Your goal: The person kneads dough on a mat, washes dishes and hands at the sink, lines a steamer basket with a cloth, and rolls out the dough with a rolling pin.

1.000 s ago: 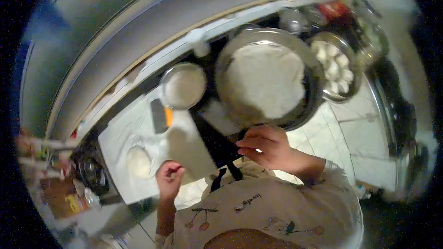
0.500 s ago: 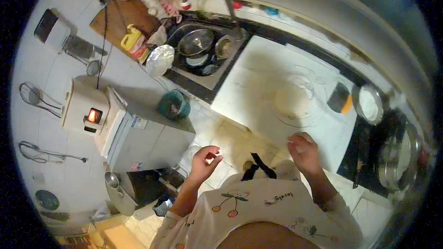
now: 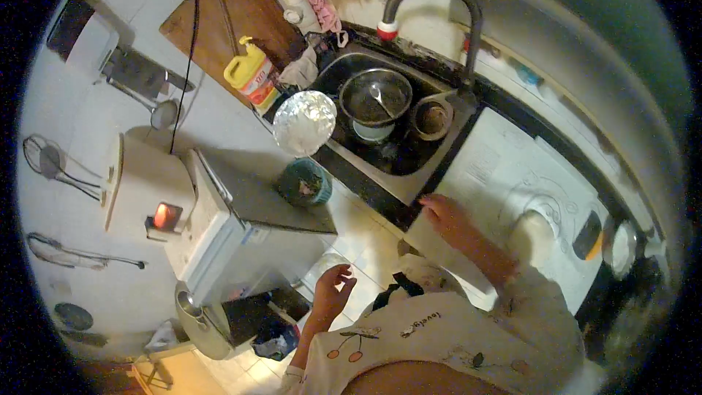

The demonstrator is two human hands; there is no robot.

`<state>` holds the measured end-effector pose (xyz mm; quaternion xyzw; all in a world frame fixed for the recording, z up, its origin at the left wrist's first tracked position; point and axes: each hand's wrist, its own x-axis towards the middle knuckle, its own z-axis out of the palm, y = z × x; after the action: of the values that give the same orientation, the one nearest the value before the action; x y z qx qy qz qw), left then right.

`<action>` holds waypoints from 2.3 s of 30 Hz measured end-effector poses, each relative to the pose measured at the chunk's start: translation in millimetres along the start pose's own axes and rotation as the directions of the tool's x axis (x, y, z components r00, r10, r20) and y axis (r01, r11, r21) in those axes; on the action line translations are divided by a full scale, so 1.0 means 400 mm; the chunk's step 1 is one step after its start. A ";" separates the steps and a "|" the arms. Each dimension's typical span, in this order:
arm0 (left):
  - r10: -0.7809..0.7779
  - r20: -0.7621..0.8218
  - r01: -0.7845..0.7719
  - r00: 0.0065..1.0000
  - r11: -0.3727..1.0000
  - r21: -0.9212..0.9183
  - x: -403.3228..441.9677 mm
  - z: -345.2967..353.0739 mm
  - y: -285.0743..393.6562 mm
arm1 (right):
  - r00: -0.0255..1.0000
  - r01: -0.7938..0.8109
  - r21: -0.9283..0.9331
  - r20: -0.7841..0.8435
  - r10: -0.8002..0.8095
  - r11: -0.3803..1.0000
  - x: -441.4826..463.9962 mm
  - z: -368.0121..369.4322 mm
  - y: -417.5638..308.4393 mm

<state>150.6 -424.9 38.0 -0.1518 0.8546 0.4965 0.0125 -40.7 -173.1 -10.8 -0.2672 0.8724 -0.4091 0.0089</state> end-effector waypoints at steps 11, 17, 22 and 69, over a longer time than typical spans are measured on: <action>-0.090 0.048 0.092 0.995 0.995 -0.039 0.251 -0.119 -0.085 | 0.935 -0.046 -0.484 0.287 0.208 0.874 0.652 0.372 0.160; -0.022 0.250 0.029 0.968 0.999 -0.025 0.475 -0.188 -0.160 | 0.984 -0.111 -0.713 0.019 0.177 0.692 0.698 0.656 0.379; -0.013 0.169 0.062 0.985 0.954 -0.293 0.685 -0.208 -0.235 | 0.953 -0.239 -0.293 -0.252 0.166 0.926 0.729 0.576 0.257; 0.051 0.628 0.595 0.776 0.269 -0.757 0.993 -0.016 0.225 | 0.250 -0.686 0.282 -0.775 0.581 0.671 0.551 -0.030 0.208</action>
<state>-252.0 -486.8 48.9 -0.1372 0.3197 0.9031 0.2520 -270.5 -225.4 -17.7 0.3285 0.8226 -0.3928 -0.2473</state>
